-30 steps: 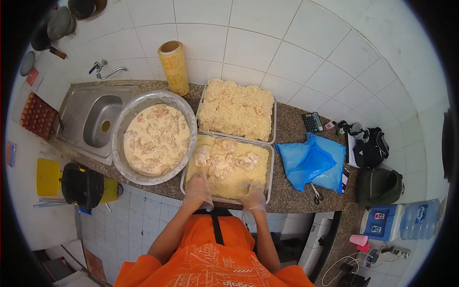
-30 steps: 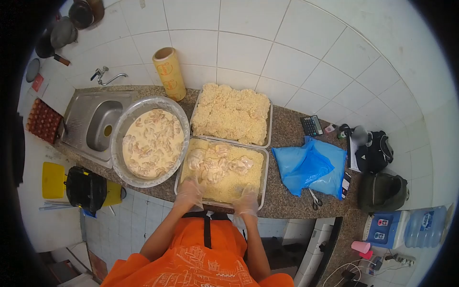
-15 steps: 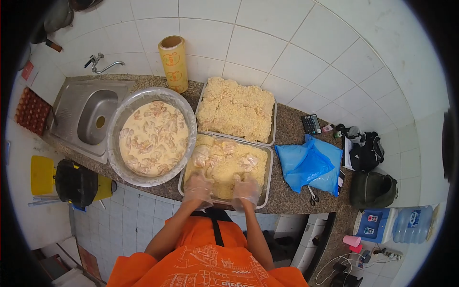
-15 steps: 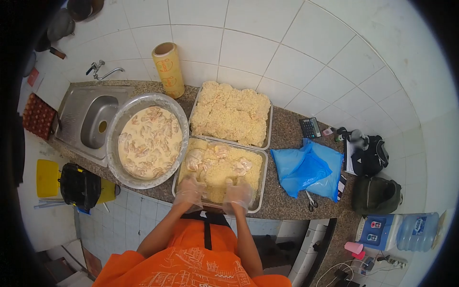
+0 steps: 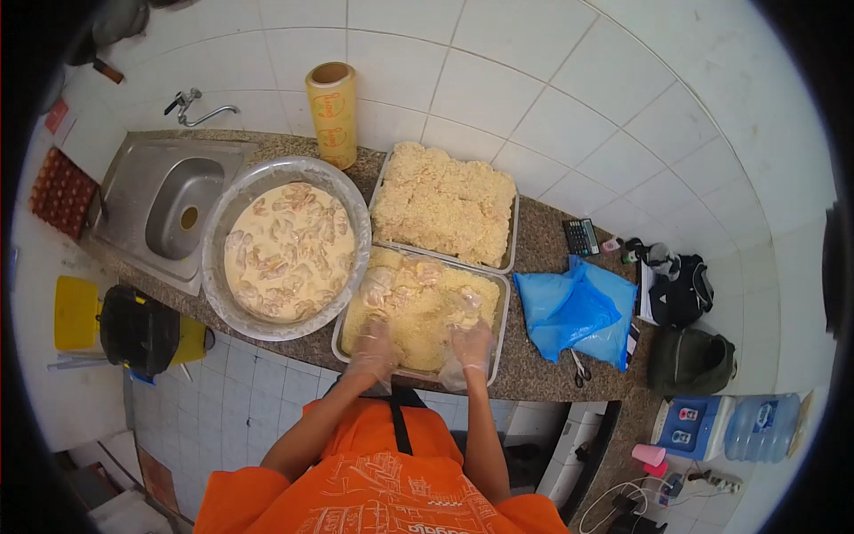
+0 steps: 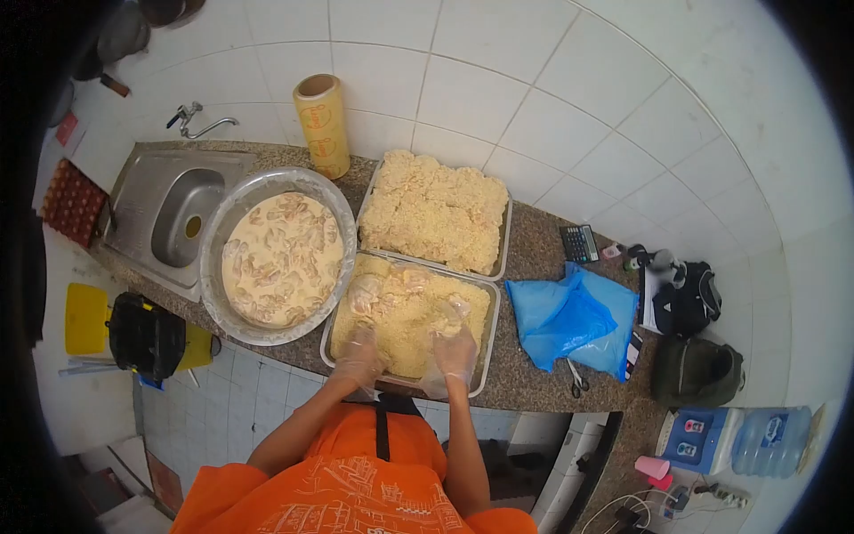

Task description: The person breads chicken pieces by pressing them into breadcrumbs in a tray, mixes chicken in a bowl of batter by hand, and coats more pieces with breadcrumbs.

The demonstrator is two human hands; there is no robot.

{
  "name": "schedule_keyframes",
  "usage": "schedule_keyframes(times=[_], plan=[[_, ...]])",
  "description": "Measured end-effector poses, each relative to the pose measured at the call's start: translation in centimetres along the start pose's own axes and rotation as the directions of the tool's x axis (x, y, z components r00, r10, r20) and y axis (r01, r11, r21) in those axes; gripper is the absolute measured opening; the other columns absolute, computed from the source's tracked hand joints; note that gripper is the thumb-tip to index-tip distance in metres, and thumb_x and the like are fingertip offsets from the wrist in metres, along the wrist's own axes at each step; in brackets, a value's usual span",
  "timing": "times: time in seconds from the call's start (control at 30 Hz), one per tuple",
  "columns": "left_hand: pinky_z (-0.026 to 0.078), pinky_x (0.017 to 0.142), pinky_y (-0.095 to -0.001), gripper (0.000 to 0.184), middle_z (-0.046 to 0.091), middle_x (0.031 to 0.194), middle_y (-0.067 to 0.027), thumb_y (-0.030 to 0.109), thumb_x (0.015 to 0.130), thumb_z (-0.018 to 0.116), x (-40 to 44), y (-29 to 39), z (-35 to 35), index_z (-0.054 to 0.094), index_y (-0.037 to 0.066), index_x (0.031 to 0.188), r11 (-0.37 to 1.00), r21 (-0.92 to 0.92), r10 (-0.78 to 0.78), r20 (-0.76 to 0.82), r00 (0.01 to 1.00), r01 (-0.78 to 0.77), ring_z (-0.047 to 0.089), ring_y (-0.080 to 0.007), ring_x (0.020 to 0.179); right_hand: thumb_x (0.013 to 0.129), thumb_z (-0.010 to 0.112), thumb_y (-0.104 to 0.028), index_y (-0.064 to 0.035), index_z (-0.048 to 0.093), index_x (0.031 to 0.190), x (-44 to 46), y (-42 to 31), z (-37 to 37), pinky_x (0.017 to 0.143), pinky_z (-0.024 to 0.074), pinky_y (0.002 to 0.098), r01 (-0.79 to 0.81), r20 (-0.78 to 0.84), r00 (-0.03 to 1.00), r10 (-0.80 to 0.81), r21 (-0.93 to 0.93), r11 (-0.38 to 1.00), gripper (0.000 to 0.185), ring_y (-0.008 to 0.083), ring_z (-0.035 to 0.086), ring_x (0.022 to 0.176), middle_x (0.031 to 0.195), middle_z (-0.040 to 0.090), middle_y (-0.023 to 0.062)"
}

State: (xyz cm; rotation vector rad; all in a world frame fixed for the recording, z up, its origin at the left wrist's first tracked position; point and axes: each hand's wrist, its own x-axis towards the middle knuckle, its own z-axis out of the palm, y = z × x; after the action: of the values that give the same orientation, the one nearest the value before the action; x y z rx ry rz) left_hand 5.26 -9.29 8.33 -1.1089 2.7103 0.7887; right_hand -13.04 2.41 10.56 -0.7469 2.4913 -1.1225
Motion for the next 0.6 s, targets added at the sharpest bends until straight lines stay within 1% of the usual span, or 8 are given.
schedule_keyframes(times=[0.1, 0.23, 0.3, 0.33, 0.43, 0.5, 0.57, 0.6], plan=[[0.053, 0.096, -0.0487, 0.058, 0.053, 0.138, -0.0324, 0.020, 0.085, 0.067, 2.2, -1.7, 10.8, 0.052, -0.010, 0.132, 0.962, 0.090, 0.274, -0.284, 0.919, -0.259, 0.064, -0.0421, 0.114, 0.081, 0.080, -0.022, 0.0062, 0.068, 0.109, 0.0, -0.6, 0.3, 0.085, 0.0550, 0.0473, 0.187, -0.068, 0.978, -0.197, -0.131, 0.974, 0.041, 0.0443, 0.069, 0.097, 0.103, 0.072, 0.0275], [0.055, 0.093, -0.0471, 0.048, 0.062, 0.126, -0.0302, 0.019, 0.080, 0.073, 1.5, 2.5, 2.2, 0.063, -0.007, 0.120, 0.993, -0.117, 0.029, 0.149, 0.988, -0.012, 0.067, -0.0434, 0.109, 0.082, 0.077, -0.022, 0.0095, 0.067, 0.106, -1.8, -0.3, 0.0, 0.089, 0.0531, 0.0496, 0.242, -0.024, 0.967, -0.255, -0.244, 0.939, 0.041, 0.0475, 0.066, 0.101, 0.106, 0.069, 0.0317], [0.056, 0.091, -0.0466, 0.040, 0.067, 0.117, -0.0288, 0.020, 0.079, 0.075, 1.5, 2.7, 1.6, 0.069, -0.004, 0.111, 0.990, -0.015, -0.129, 0.267, 0.955, 0.138, 0.068, -0.0449, 0.104, 0.082, 0.076, -0.025, 0.0104, 0.066, 0.107, -2.6, 1.5, 0.4, 0.089, 0.0525, 0.0492, 0.031, 0.092, 0.996, 0.006, -0.391, 0.920, 0.044, 0.0484, 0.066, 0.100, 0.106, 0.068, 0.0333], [0.056, 0.090, -0.0467, 0.036, 0.067, 0.115, -0.0286, 0.020, 0.079, 0.075, 1.3, 2.7, 1.7, 0.071, -0.003, 0.107, 0.999, -0.041, 0.015, 0.341, 0.940, -0.001, 0.068, -0.0459, 0.102, 0.082, 0.076, -0.026, 0.0109, 0.065, 0.107, -3.0, 2.8, 1.2, 0.090, 0.0522, 0.0490, -0.064, 0.135, 0.980, 0.143, -0.467, 0.882, 0.045, 0.0489, 0.066, 0.100, 0.106, 0.067, 0.0341], [0.056, 0.089, -0.0471, 0.030, 0.069, 0.108, -0.0288, 0.022, 0.081, 0.073, 1.2, 3.7, 2.2, 0.073, -0.001, 0.100, 0.966, -0.200, 0.241, 0.475, 0.846, -0.163, 0.068, -0.0485, 0.098, 0.085, 0.072, -0.021, 0.0094, 0.064, 0.111, -2.5, 6.7, 5.4, 0.091, 0.0523, 0.0446, 0.071, 0.275, 0.961, 0.040, -0.381, 0.922, 0.041, 0.0450, 0.066, 0.100, 0.109, 0.067, 0.0342], [0.055, 0.090, -0.0476, 0.031, 0.068, 0.107, -0.0295, 0.024, 0.084, 0.071, 2.2, 6.0, 2.2, 0.072, -0.002, 0.102, 0.937, -0.344, 0.136, 0.513, 0.847, 0.058, 0.066, -0.0500, 0.096, 0.086, 0.069, -0.016, 0.0081, 0.063, 0.116, -0.9, 7.9, 4.3, 0.091, 0.0525, 0.0415, 0.235, 0.481, 0.875, -0.056, -0.322, 0.917, 0.039, 0.0414, 0.067, 0.101, 0.112, 0.066, 0.0338], [0.054, 0.092, -0.0491, 0.035, 0.068, 0.108, -0.0307, 0.023, 0.088, 0.066, 2.1, 6.7, 2.3, 0.069, -0.004, 0.110, 0.868, -0.492, 0.042, 0.190, 0.981, 0.058, 0.065, -0.0515, 0.100, 0.086, 0.067, -0.010, 0.0063, 0.062, 0.120, 0.1, 7.6, 3.4, 0.092, 0.0526, 0.0396, 0.038, 0.422, 0.906, -0.031, -0.008, 0.999, 0.038, 0.0377, 0.067, 0.101, 0.114, 0.066, 0.0328], [0.053, 0.093, -0.0499, 0.037, 0.067, 0.108, -0.0312, 0.023, 0.090, 0.064, 1.9, 6.7, 2.5, 0.068, -0.004, 0.114, 0.828, -0.560, -0.029, 0.030, 0.999, 0.041, 0.064, -0.0522, 0.102, 0.085, 0.066, -0.007, 0.0054, 0.062, 0.122, -0.5, 4.6, 2.3, 0.092, 0.0526, 0.0392, -0.208, 0.272, 0.954, 0.122, 0.317, 0.925, 0.039, 0.0360, 0.067, 0.100, 0.115, 0.067, 0.0321]])
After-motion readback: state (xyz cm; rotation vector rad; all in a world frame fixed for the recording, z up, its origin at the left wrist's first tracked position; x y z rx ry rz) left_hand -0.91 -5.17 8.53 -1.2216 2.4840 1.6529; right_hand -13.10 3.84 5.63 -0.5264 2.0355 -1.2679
